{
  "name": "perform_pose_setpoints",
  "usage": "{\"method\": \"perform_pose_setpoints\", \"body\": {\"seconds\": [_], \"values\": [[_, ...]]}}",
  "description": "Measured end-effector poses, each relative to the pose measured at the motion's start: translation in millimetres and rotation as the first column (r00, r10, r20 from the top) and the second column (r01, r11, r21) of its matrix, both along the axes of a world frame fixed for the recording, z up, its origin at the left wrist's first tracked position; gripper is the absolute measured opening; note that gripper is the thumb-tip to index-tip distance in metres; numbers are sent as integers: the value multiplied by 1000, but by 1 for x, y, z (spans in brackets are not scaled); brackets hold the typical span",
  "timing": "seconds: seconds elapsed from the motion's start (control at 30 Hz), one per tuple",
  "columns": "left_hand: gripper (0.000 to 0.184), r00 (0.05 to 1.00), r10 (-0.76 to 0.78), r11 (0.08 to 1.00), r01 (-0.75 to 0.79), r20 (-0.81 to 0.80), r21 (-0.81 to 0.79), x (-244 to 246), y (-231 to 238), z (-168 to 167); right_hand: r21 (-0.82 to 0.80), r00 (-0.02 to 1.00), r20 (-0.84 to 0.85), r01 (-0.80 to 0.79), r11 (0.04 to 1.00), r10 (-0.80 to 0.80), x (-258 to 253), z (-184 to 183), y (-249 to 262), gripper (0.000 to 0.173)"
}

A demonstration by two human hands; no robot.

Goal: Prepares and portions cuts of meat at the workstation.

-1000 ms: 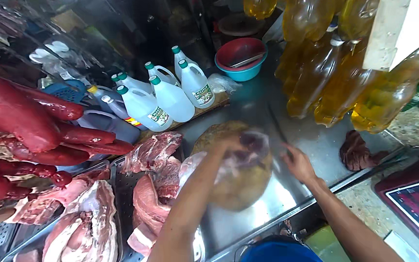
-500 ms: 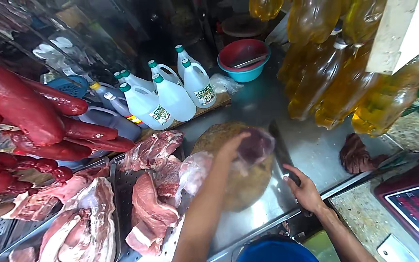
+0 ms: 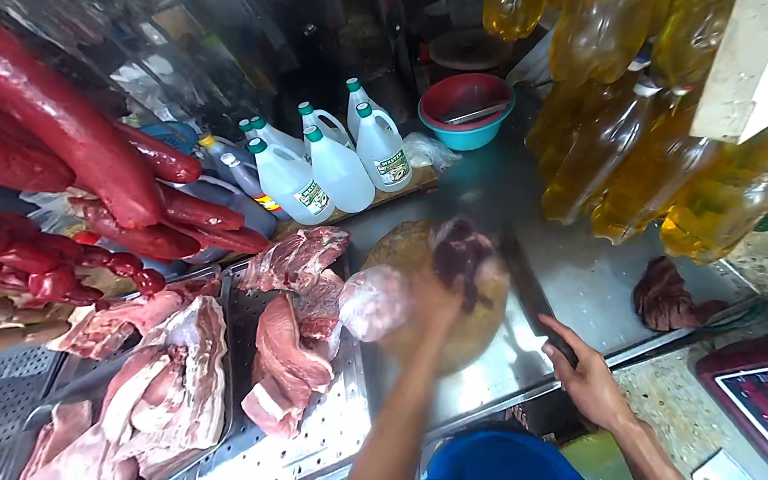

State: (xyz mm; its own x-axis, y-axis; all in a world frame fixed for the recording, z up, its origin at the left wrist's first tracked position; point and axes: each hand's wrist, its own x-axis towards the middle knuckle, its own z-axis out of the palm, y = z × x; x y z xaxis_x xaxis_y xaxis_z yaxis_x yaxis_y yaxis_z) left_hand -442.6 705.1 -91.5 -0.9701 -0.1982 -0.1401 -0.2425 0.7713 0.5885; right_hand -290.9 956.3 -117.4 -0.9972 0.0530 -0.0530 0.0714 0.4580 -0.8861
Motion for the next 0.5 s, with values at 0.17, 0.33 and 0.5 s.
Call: {"method": "perform_pose_setpoints", "body": {"seconds": [0.17,0.33,0.5], "values": [[114,981,-113,942,157,158,-296,-28,23,-11,-172,991,101,-67,983,86,29,19,-9,51],[109,922,-153,917,267,356,-297,-66,18,20,-271,925,301,-151,951,233,14,26,-14,47],[58,842,-274,889,406,464,-211,-98,14,66,82,944,281,-204,976,174,-7,30,-5,46]]}}
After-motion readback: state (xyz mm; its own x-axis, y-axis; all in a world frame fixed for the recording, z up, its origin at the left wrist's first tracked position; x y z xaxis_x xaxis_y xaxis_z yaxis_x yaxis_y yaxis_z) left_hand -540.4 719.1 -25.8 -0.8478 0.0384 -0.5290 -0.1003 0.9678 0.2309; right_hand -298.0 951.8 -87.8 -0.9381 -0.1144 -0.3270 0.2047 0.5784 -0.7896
